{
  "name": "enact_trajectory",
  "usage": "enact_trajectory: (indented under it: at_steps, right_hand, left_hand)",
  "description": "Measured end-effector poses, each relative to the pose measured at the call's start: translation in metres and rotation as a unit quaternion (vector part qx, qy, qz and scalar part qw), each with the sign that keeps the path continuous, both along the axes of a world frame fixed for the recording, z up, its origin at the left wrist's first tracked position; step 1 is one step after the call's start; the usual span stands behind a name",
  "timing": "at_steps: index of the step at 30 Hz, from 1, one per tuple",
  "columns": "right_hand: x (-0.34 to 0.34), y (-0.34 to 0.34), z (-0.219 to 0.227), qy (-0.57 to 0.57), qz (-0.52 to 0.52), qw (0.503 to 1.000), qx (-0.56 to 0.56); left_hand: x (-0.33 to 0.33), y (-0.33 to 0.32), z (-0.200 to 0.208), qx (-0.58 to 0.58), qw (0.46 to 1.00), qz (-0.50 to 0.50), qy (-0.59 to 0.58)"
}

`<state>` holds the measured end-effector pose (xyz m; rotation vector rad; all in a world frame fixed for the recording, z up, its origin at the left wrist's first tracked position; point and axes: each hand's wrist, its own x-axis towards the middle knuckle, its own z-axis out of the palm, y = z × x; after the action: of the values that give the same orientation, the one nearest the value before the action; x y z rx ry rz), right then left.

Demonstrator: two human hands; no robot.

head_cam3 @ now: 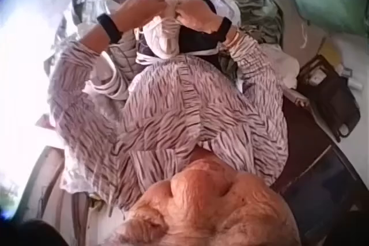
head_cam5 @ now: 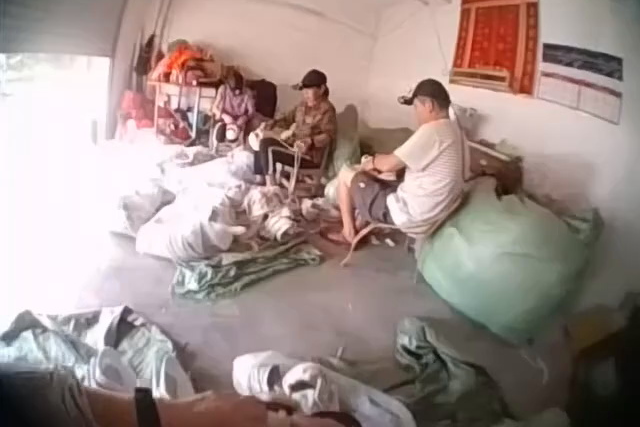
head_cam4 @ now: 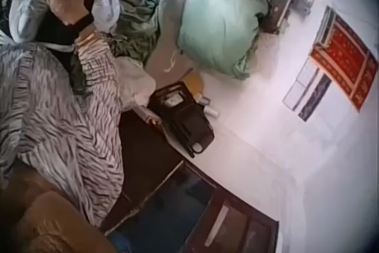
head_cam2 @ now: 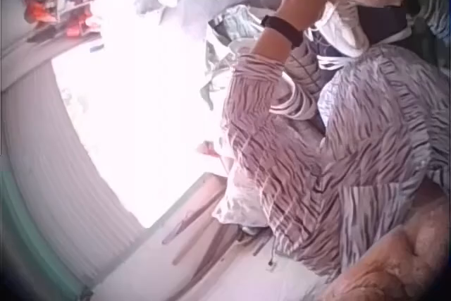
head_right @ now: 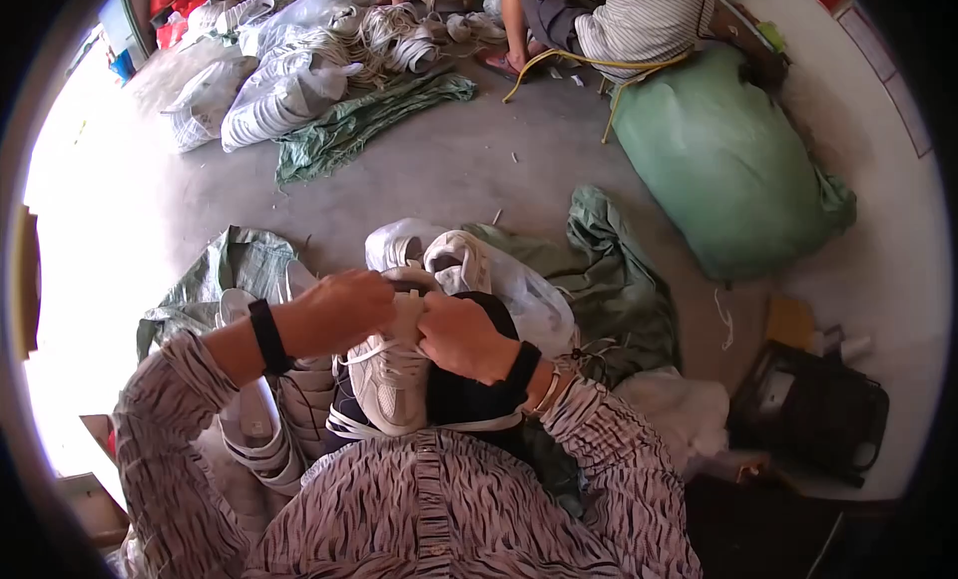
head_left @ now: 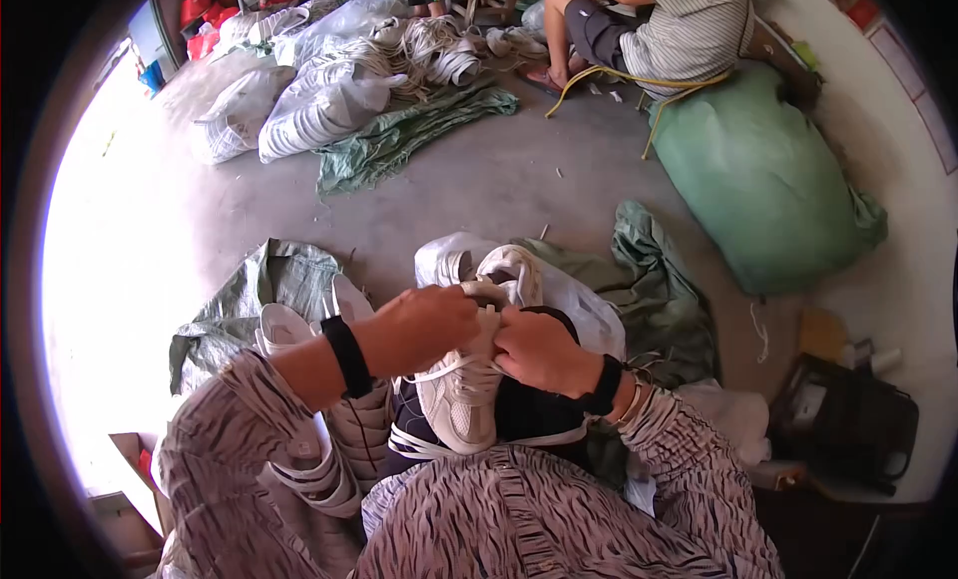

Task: Thread and assemble shoelaces into white athletic sneakers.

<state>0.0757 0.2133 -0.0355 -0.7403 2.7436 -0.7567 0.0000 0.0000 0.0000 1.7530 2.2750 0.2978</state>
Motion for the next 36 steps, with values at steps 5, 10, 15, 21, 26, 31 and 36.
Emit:
enact_trajectory:
  at_steps: [5, 10, 15, 21, 26, 31, 36]
  right_hand:
    - [-0.003, -0.003, 0.007, 0.011, -0.07, 0.99, -0.124]
    - [-0.031, 0.022, 0.048, -0.217, -0.265, 0.704, -0.622]
    - [-0.015, 0.023, 0.039, -0.112, -0.101, 0.986, -0.078]
    - [-0.015, 0.024, 0.096, -0.327, -0.084, 0.846, -0.412]
    - [0.024, 0.049, 0.215, -0.163, 0.009, 0.637, -0.753]
    - [0.076, 0.085, 0.247, -0.057, 0.079, 0.676, -0.73]
    - [0.074, 0.134, 0.186, 0.052, -0.277, 0.81, -0.514]
  left_hand:
    - [0.023, 0.005, -0.018, 0.142, 0.964, 0.151, -0.168]
    - [0.037, 0.036, -0.018, 0.106, 0.981, 0.156, -0.046]
    - [0.039, 0.032, -0.026, 0.111, 0.976, 0.179, -0.053]
    - [0.035, 0.042, -0.012, 0.048, 0.982, 0.164, -0.077]
    - [0.045, 0.054, -0.011, 0.04, 0.964, 0.252, -0.075]
    - [0.045, 0.048, -0.007, 0.068, 0.97, 0.233, 0.011]
    - [0.004, -0.007, 0.005, 0.077, 0.988, 0.126, -0.047]
